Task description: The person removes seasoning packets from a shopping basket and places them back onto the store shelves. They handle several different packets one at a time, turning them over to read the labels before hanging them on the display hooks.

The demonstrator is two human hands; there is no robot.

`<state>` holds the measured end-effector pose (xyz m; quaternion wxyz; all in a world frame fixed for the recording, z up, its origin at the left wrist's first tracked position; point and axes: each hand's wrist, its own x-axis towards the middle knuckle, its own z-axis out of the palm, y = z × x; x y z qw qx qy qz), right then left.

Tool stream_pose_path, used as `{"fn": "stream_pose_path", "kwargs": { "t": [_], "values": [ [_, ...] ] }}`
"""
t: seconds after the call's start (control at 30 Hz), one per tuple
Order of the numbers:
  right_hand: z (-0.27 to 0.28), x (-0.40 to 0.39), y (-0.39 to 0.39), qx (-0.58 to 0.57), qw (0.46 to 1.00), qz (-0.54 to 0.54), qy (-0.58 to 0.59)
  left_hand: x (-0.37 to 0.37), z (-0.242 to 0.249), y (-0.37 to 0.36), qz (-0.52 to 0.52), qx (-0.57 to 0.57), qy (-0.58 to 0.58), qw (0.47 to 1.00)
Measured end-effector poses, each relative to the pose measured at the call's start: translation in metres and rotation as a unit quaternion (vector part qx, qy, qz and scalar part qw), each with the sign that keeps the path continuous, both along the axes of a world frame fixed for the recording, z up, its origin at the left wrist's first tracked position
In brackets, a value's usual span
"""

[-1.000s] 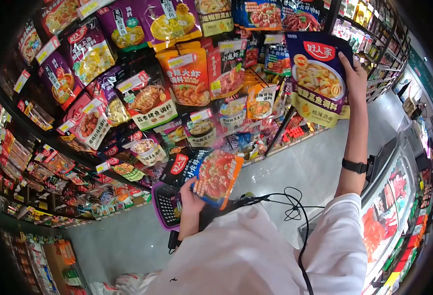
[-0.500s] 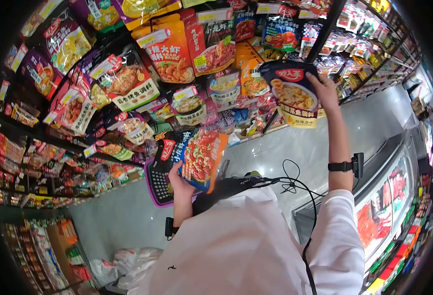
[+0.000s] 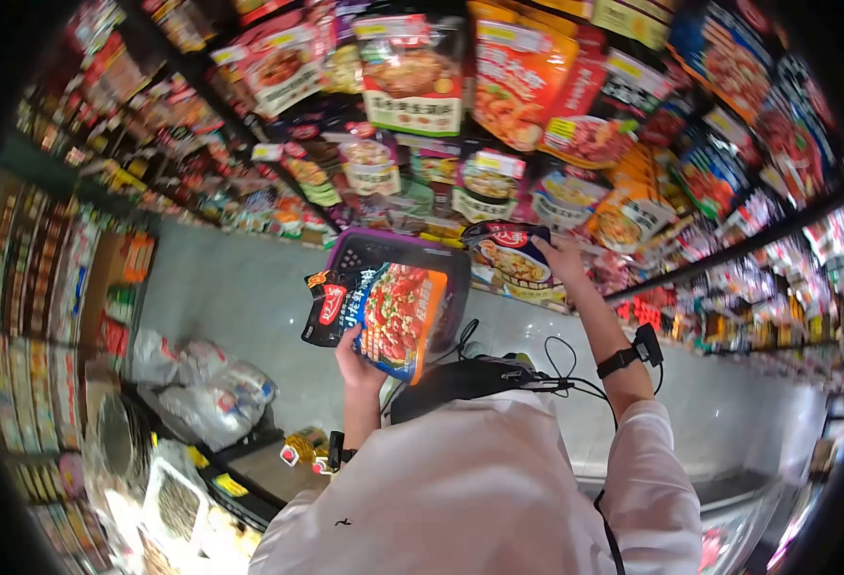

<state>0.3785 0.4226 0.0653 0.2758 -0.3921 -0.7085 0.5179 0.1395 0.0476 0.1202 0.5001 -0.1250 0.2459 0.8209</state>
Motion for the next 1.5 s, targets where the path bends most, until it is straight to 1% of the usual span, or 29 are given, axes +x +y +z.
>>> {"fn": "stream_pose_path", "kwargs": {
  "t": [0.07,0.1,0.2,0.27,0.33,0.47,0.53,0.67,0.73,0.77,0.83,0.87,0.9,0.93,0.97,1.0,1.03,1.07,1.1,1.13,1.17,1.2,1.27,1.3,1.33,1.4,1.43,1.47,1.5],
  "values": [
    [0.001,-0.04,-0.012,-0.075,0.997,0.02,-0.001,0.002,0.007,-0.02,0.044,0.007,0.005,0.999],
    [0.002,-0.06,-0.014,-0.101,0.994,0.038,0.034,0.004,0.007,-0.027,0.063,0.008,0.007,0.998],
    [0.008,-0.113,-0.022,-0.124,0.99,0.067,-0.006,0.003,-0.005,-0.055,0.117,0.01,0.005,0.993],
    [0.011,-0.146,-0.031,-0.169,0.982,0.081,0.019,0.001,-0.013,-0.067,0.142,0.003,-0.003,0.99],
    [0.031,-0.178,-0.048,-0.192,0.978,0.084,0.019,-0.002,-0.018,-0.075,0.159,-0.002,-0.011,0.987],
    [0.036,-0.24,-0.068,-0.192,0.978,0.081,0.035,-0.017,-0.025,-0.088,0.177,-0.003,-0.023,0.984],
    [0.027,-0.27,-0.069,-0.203,0.976,0.075,0.023,-0.029,-0.023,-0.091,0.184,-0.006,-0.02,0.983],
    [0.023,-0.325,-0.081,-0.209,0.976,0.055,0.023,-0.06,-0.035,-0.104,0.181,-0.021,-0.022,0.983],
    [0.016,-0.353,-0.082,-0.204,0.977,0.058,0.022,-0.077,-0.034,-0.111,0.186,-0.052,-0.043,0.98],
    [0.011,-0.365,-0.087,-0.2,0.978,0.045,0.044,-0.086,-0.034,-0.114,0.186,-0.063,-0.046,0.979],
    [0.015,-0.382,-0.098,-0.178,0.983,0.045,0.029,-0.104,-0.035,-0.12,0.184,-0.088,-0.045,0.978],
    [0.018,-0.389,-0.103,-0.167,0.985,0.046,0.021,-0.115,-0.051,-0.126,0.176,-0.115,-0.037,0.977],
    [0.011,-0.397,-0.104,-0.16,0.985,0.062,0.03,-0.126,-0.078,-0.134,0.168,-0.141,-0.029,0.975],
    [0.014,-0.404,-0.11,-0.132,0.988,0.075,0.04,-0.138,-0.087,-0.137,0.159,-0.166,-0.021,0.973],
    [0.019,-0.409,-0.116,-0.103,0.989,0.088,0.052,-0.149,-0.095,-0.139,0.141,-0.209,0.001,0.968],
    [0.023,-0.414,-0.12,-0.073,0.99,0.101,0.063,-0.161,-0.084,-0.136,0.115,-0.254,0.041,0.96],
    [0.012,-0.418,-0.11,0.024,0.991,0.133,0.014,-0.175,-0.062,-0.132,0.087,-0.297,0.081,0.947],
    [0.018,-0.423,-0.11,0.027,0.99,0.136,-0.001,-0.191,-0.045,-0.126,0.059,-0.339,0.121,0.931],
    [0.031,-0.426,-0.114,0.03,0.99,0.139,-0.018,-0.205,-0.04,-0.123,0.019,-0.383,0.183,0.905],
    [0.046,-0.428,-0.12,0.032,0.989,0.141,-0.035,-0.219,-0.041,-0.122,-0.046,-0.412,0.241,0.877],
    [0.06,-0.434,-0.132,-0.021,0.988,0.136,0.066,-0.233,-0.031,-0.116,-0.054,-0.401,0.305,0.862],
    [0.066,-0.435,-0.132,-0.016,0.987,0.147,0.061,-0.245,-0.019,-0.109,-0.062,-0.388,0.368,0.843],
    [0.074,-0.435,-0.129,-0.006,0.984,0.169,0.05,-0.259,-0.017,-0.094,-0.051,-0.36,0.384,0.848],
    [0.077,-0.436,-0.125,-0.015,0.984,0.175,0.02,-0.266,-0.019,-0.086,-0.045,-0.346,0.391,0.852],
    [0.093,-0.435,-0.131,-0.008,0.984,0.18,-0.005,-0.285,-0.041,-0.072,0.017,-0.231,0.532,0.815],
    [0.132,-0.429,-0.15,0.007,0.981,0.188,-0.053,-0.305,-0.006,-0.052,-0.011,-0.203,0.652,0.731],
    [0.129,-0.429,-0.149,0.044,0.976,0.213,-0.018,-0.313,-0.004,-0.04,-0.007,-0.203,0.692,0.692],
    [0.132,-0.426,-0.147,0.046,0.975,0.216,-0.037,-0.32,-0.004,-0.029,-0.002,-0.203,0.731,0.652],
    [0.145,-0.425,-0.152,0.048,0.973,0.219,-0.057,-0.324,-0.002,-0.02,-0.007,-0.188,0.741,0.644]
  ]
}}
